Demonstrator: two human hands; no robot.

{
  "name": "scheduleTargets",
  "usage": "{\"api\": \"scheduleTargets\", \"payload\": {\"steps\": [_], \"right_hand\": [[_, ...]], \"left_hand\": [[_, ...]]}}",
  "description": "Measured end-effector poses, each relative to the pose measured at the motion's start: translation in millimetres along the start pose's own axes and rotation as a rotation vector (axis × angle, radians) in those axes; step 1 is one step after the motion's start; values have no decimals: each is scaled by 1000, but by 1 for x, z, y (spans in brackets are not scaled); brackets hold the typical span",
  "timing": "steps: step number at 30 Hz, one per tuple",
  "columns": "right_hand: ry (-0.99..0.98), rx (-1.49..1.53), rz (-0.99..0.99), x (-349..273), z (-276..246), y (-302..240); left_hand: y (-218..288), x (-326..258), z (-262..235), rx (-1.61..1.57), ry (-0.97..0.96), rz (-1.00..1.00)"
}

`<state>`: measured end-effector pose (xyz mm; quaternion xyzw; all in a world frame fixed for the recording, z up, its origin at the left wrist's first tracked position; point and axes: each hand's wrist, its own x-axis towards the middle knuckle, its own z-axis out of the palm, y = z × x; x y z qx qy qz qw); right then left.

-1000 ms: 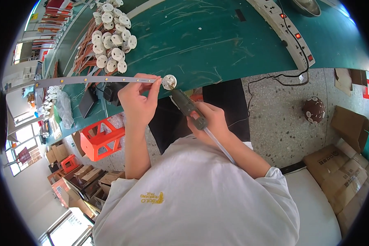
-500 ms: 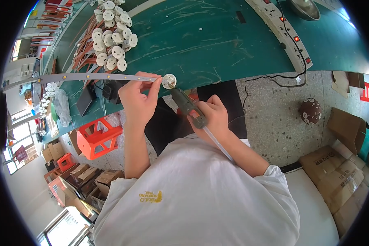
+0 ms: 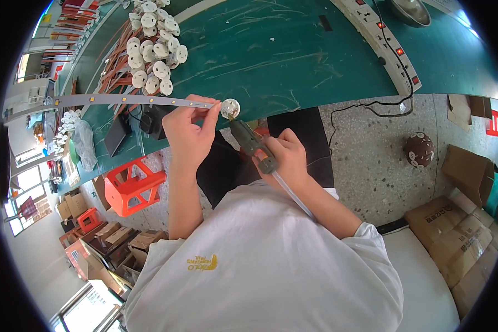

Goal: The person attaches white plastic base components to rods using a hot glue gun, applying glue to the base plates before joining them to the rods.

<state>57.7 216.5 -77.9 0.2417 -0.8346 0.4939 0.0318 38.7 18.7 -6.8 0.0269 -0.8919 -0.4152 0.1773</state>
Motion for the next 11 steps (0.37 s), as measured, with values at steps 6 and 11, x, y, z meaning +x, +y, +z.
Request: {"api": "scheduleTargets", "payload": {"steps": [6, 11], "right_hand": [[-13, -18, -5, 0, -1, -1], [-4, -24, -17, 1, -2, -2]], "left_hand": [[-2, 1, -1, -13, -8, -4], [-3, 2, -2, -26, -23, -13]]}}
